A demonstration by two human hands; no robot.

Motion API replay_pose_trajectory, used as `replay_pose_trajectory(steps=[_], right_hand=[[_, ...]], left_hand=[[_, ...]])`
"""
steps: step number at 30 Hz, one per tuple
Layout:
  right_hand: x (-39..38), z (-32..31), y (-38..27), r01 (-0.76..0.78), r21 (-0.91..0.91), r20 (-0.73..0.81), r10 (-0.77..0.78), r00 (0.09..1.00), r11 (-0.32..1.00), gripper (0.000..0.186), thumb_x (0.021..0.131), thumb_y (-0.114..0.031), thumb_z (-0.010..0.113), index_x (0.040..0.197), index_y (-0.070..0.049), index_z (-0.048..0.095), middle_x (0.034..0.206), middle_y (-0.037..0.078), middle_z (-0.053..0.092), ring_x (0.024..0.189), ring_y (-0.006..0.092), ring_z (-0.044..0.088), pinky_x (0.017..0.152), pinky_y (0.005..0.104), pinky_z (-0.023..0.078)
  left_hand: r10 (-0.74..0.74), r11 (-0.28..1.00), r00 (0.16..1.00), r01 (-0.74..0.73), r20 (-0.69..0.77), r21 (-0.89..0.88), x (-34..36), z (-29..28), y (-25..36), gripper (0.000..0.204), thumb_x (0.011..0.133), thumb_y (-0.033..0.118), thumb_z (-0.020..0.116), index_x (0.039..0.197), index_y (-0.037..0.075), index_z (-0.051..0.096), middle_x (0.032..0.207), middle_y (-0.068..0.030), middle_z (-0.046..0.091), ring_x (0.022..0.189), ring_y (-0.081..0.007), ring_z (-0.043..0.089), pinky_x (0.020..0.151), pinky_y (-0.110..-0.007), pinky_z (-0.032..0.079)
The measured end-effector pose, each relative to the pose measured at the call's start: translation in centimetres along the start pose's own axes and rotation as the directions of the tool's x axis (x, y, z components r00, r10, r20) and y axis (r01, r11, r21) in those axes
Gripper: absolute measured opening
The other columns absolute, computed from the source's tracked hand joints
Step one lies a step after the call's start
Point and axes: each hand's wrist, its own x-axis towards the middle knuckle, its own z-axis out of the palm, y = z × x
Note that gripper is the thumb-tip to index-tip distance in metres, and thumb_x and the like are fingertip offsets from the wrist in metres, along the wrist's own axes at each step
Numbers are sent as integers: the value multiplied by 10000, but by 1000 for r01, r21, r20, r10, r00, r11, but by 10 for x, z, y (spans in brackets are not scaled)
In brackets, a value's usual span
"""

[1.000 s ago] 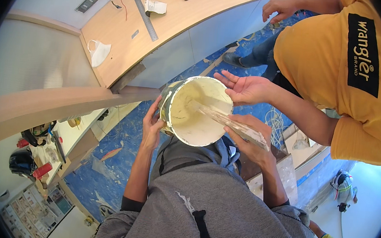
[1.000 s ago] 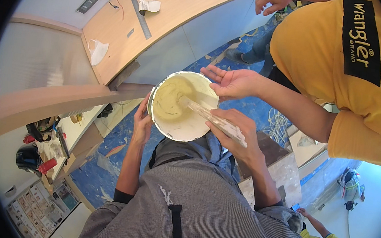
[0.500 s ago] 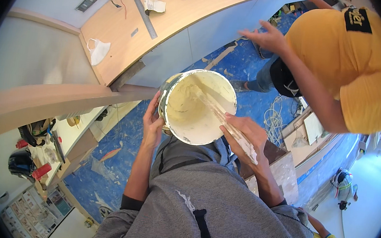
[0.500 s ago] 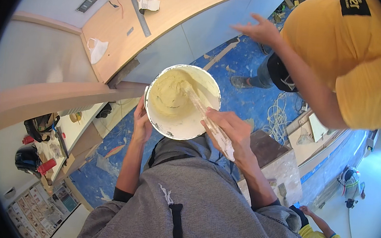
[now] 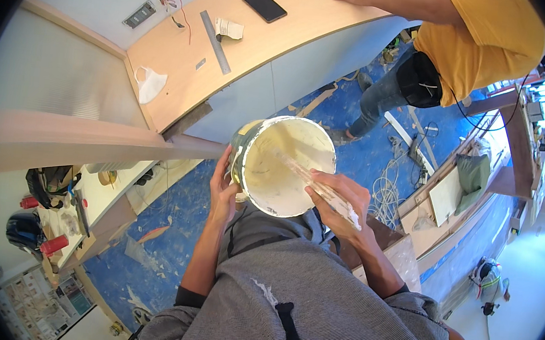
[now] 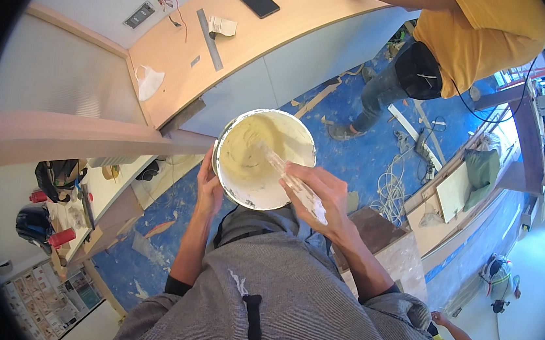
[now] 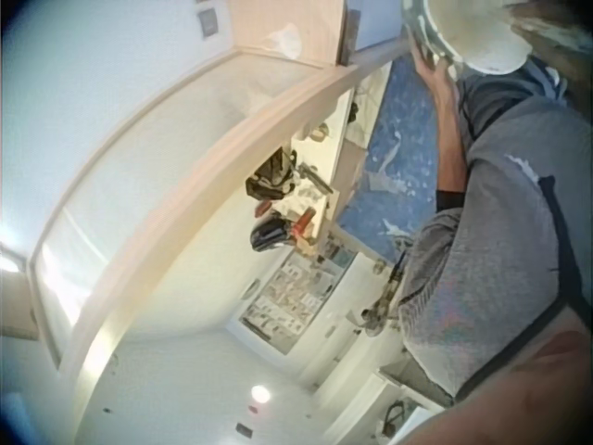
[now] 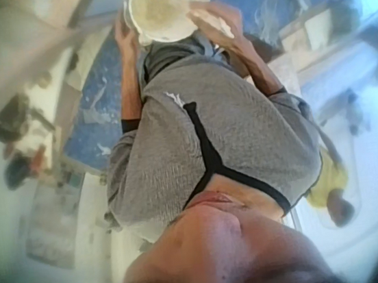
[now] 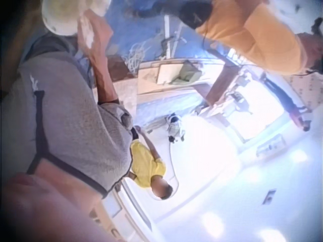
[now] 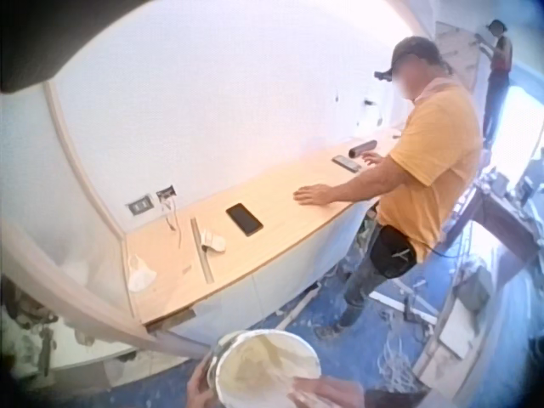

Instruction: The person walks through a room under renovation, picks up a small container, and pours its contents into a larger paint bucket. They then carry the bucket to a sink, add water, and stir the mixture with a stick. Finally, they wipe the inside of the bucket with a cloth.

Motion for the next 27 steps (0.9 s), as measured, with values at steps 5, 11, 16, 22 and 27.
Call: replay_pose_trajectory(steps=[5, 11, 16, 22, 27], right_hand=[[0, -3, -4, -67, 33, 42, 65, 997, 997, 265, 782, -69, 799, 1034, -52, 721, 927, 125, 744, 733, 227, 720, 648, 299, 557], [3, -11, -1, -109, 106, 50, 104, 993, 988, 238, 793, -88, 800, 1014, -39, 726, 912, 134, 740, 740, 243, 723, 654, 311, 562], [7, -22, 4, -151, 143, 116, 135, 984, 978, 266, 810, -91, 792, 1053, -33, 701, 964, 140, 728, 838, 271, 719, 738, 338, 560], [15, -19, 4, -133, 137, 133, 114, 984, 982, 280, 809, -72, 776, 1068, -23, 682, 1037, 125, 692, 911, 273, 672, 788, 364, 538], [33, -7, -17, 173, -23, 104, -170, 980, 985, 443, 774, -137, 796, 1167, -33, 621, 1179, 179, 598, 1058, 324, 592, 862, 424, 503]], left_hand=[[32, 999, 999, -32, -21, 12, -4, -2, -7, 926, 616, 20, 525, 1525, 32, 347, 1466, -157, 435, 1325, -270, 471, 1093, -352, 397], [6, 995, 998, -13, -63, -103, -8, -3, -20, 883, 667, 43, 558, 1520, 8, 331, 1502, -178, 417, 1376, -270, 431, 1140, -363, 342], [9, 993, 999, -13, -38, -114, -3, 9, -26, 864, 693, 58, 582, 1518, 8, 329, 1475, -170, 443, 1345, -261, 462, 1109, -367, 388], [-21, 987, 999, 14, -43, -160, -4, 10, -23, 874, 685, 87, 609, 1516, 24, 344, 1472, -148, 450, 1325, -255, 479, 1071, -347, 418], [3, 974, 988, -37, -153, -223, -37, -30, -11, 880, 682, 123, 630, 1512, 28, 354, 1472, -130, 459, 1340, -246, 461, 1112, -364, 370]])
